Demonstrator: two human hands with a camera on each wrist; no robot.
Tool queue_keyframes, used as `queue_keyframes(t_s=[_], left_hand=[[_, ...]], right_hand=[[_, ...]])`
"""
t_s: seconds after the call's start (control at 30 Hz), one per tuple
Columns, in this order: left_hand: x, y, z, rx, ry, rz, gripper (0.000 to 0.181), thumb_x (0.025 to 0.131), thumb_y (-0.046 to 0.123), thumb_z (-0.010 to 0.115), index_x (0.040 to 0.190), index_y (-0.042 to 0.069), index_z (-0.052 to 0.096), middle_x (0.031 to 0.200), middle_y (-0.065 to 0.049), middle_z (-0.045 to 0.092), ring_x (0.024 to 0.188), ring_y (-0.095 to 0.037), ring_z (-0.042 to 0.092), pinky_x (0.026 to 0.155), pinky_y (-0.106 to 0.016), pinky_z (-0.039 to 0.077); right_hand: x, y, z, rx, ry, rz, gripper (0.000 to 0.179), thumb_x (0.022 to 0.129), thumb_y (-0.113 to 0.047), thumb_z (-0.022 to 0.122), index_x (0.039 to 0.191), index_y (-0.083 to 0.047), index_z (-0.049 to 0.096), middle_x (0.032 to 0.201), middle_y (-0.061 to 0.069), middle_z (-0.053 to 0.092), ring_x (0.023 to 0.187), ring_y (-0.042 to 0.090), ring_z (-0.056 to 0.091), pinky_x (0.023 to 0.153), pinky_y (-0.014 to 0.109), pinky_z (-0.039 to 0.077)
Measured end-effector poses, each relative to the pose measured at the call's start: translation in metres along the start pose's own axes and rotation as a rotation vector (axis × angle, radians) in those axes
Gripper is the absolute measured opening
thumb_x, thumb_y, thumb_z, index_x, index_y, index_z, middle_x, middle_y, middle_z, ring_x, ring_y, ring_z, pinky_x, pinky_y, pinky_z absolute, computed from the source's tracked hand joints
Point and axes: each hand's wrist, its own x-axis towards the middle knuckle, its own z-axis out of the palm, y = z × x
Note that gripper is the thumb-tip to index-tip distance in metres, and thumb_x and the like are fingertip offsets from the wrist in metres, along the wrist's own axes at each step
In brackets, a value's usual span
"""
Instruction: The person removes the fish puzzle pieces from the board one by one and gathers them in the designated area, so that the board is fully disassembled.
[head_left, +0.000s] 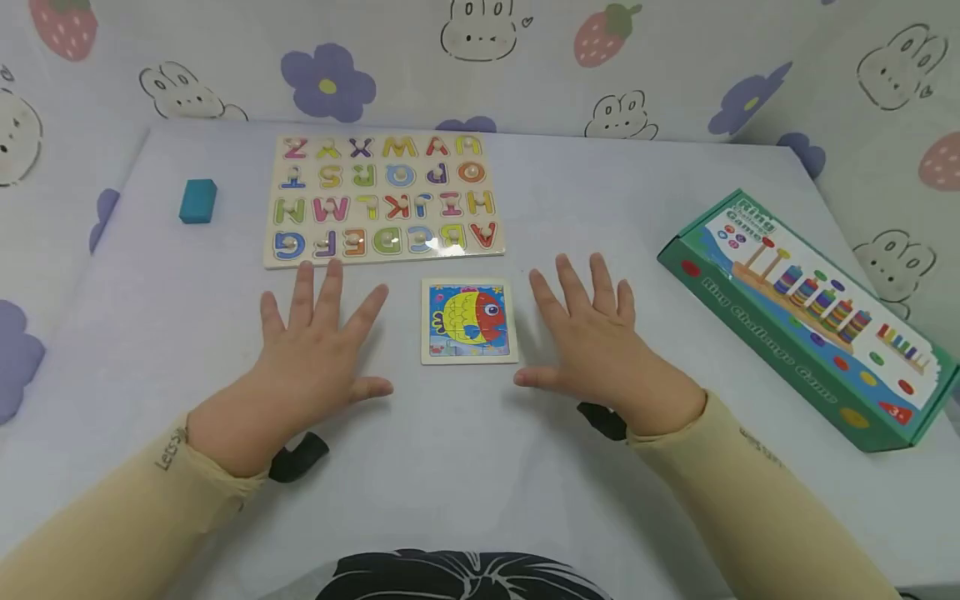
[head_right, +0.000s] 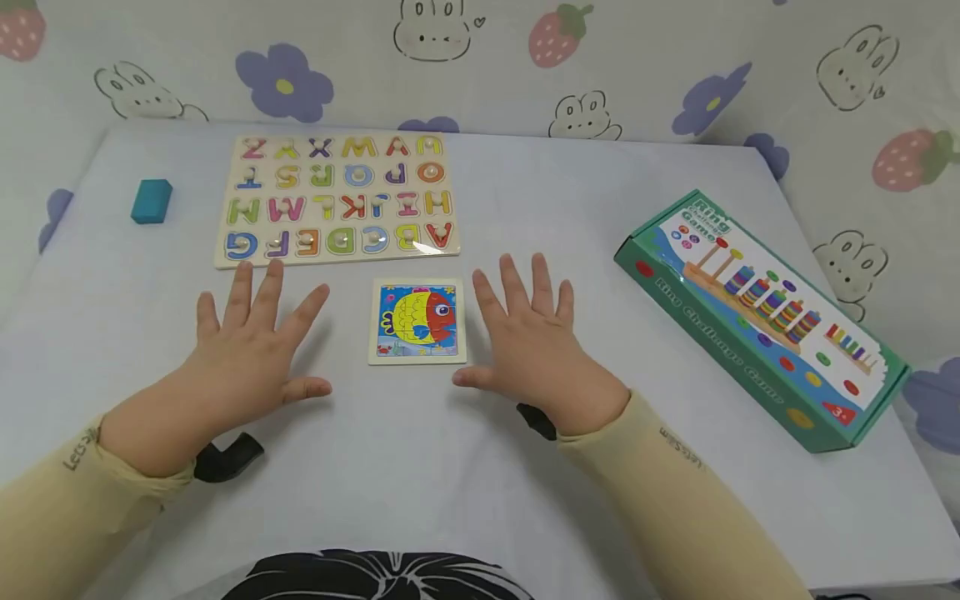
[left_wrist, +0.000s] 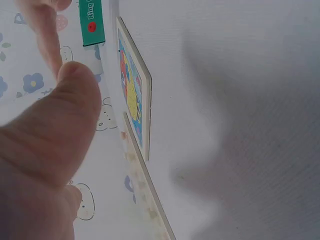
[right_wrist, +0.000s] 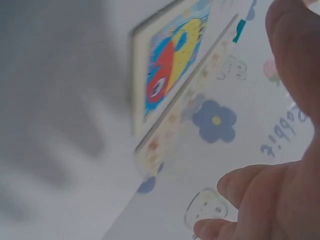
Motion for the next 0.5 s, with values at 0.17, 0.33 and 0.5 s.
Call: queue_keyframes(t_s=[0.17, 0.33, 0.5], left_hand=[[0.004, -0.002, -0.001, -0.003, -0.010, 0.004, 0.109, 0.075, 0.064, 0.070, 0.157, 0.026, 0.008, 0.159, -0.024, -0.017, 0.142, -0.048, -0.024, 0.104, -0.078, -0.005], [0.008, 0.001, 0.000, 0.003, -0.026, 0.025, 0.107, 0.075, 0.066, 0.069, 0.157, 0.028, 0.010, 0.160, -0.024, -0.013, 0.143, -0.049, -0.021, 0.105, -0.077, -0.005], [0.010, 0.004, 0.002, 0.029, -0.022, 0.053, 0.106, 0.074, 0.067, 0.069, 0.156, 0.030, 0.014, 0.161, -0.024, -0.008, 0.145, -0.049, -0.016, 0.106, -0.077, -0.003]], right_hand=[[0.028, -0.029, -0.010, -0.057, -0.026, -0.078, 0.112, 0.071, -0.068, 0.070, 0.157, -0.024, 0.012, 0.164, 0.012, -0.007, 0.145, 0.041, -0.022, 0.113, 0.068, -0.002], [0.061, -0.052, -0.015, -0.124, -0.092, -0.175, 0.100, 0.075, -0.066, 0.069, 0.155, -0.025, 0.025, 0.164, 0.013, 0.001, 0.147, 0.043, -0.016, 0.116, 0.065, 0.006], [0.086, -0.061, -0.018, -0.156, -0.095, -0.217, 0.082, 0.077, -0.058, 0.072, 0.147, -0.026, 0.041, 0.161, 0.013, 0.019, 0.147, 0.044, -0.002, 0.115, 0.061, 0.019]])
